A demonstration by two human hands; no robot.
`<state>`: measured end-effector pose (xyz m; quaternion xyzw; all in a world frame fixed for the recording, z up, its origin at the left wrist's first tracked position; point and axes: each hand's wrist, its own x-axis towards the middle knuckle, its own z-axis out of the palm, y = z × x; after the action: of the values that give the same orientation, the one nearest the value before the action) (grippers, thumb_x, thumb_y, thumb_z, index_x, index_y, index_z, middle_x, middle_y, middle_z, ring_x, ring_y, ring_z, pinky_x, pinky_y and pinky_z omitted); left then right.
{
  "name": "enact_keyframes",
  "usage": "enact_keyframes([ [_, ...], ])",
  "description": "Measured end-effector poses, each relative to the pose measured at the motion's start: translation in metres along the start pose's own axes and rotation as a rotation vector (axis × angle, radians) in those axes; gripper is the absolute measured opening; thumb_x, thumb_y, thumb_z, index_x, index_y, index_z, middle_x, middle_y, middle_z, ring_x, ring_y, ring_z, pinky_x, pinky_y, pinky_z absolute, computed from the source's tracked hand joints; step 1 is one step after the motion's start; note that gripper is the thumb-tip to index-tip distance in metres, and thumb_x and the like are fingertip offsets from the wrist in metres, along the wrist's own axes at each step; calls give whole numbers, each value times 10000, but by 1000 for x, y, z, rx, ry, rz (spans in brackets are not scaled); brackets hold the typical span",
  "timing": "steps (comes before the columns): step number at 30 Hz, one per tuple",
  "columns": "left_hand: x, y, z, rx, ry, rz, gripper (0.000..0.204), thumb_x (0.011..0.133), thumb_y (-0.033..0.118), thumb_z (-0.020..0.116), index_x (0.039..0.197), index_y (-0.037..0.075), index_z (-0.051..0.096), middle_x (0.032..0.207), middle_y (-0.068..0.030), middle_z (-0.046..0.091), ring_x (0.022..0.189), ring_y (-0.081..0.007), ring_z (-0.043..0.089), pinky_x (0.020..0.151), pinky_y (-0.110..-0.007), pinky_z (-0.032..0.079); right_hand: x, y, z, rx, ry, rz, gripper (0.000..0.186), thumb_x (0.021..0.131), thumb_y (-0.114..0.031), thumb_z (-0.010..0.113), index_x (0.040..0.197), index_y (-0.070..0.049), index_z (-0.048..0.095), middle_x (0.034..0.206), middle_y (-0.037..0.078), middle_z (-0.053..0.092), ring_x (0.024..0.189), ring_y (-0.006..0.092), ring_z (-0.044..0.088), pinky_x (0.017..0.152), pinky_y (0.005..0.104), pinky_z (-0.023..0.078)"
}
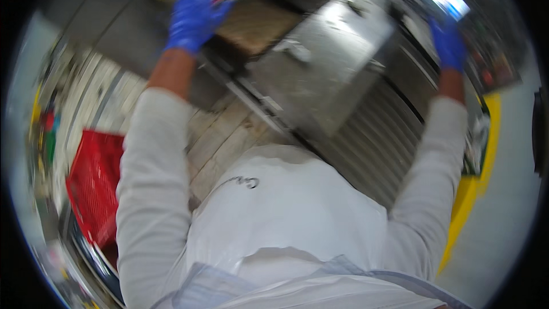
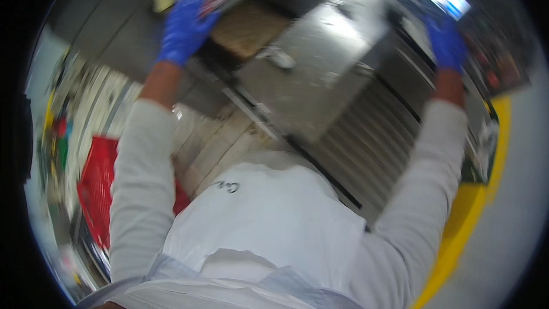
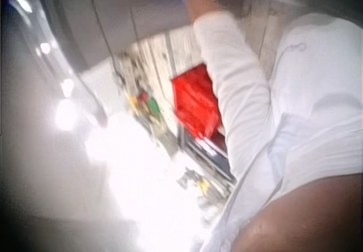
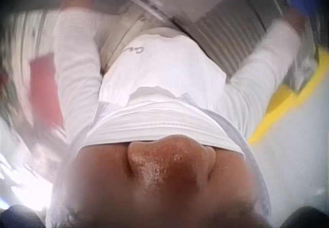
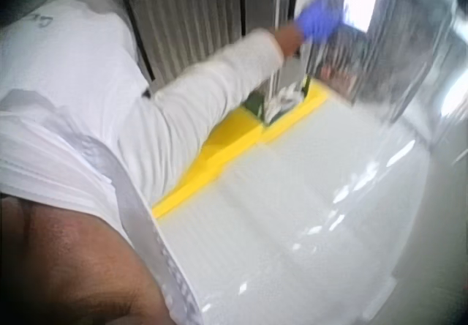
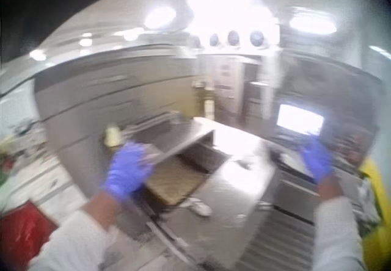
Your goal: The person places large blocks of meat into a slicing machine, operates the machine to slice the meat, and collects the sliced pieces into red crates. The person repeats this process with multiple blocks of meat.
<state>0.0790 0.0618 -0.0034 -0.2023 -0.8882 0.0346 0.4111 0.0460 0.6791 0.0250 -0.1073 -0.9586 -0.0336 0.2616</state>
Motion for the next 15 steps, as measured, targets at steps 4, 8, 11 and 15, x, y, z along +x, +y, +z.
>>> enact_keyframes([
  [4,16,-4,21,5,-110,-2,303,963,370,570,1146,167,700,1145,-71,698,1064,-292,634,957,-434,493,-31,44,75,509,61,-316,517,1076,-394,501,1408,-6,581,1345,216,644,1245,328,616,1108,448,439],
  [8,16,-22,25,21,-236,-231,384,857,491,614,1065,188,728,1094,-41,724,1049,-290,621,942,-447,504,-103,-89,52,674,-54,-285,501,1077,-405,489,1387,-24,584,1299,195,639,1198,313,608,1082,439,443],
  [11,15,-38,59,26,-140,-234,665,864,591,613,1372,164,655,1411,-115,623,1409,-390,476,1124,-526,382,-151,-156,52,766,-169,-357,490,1077,-413,480,1372,-37,586,1265,179,635,1163,302,602,1063,432,446],
  [15,3,-56,56,27,-193,-262,666,899,607,582,1370,140,645,1435,-147,594,1434,-390,430,1166,-559,333,-203,-201,65,813,-368,-387,476,1077,-424,468,1351,-54,588,1219,158,630,1116,287,594,1038,423,450],
])
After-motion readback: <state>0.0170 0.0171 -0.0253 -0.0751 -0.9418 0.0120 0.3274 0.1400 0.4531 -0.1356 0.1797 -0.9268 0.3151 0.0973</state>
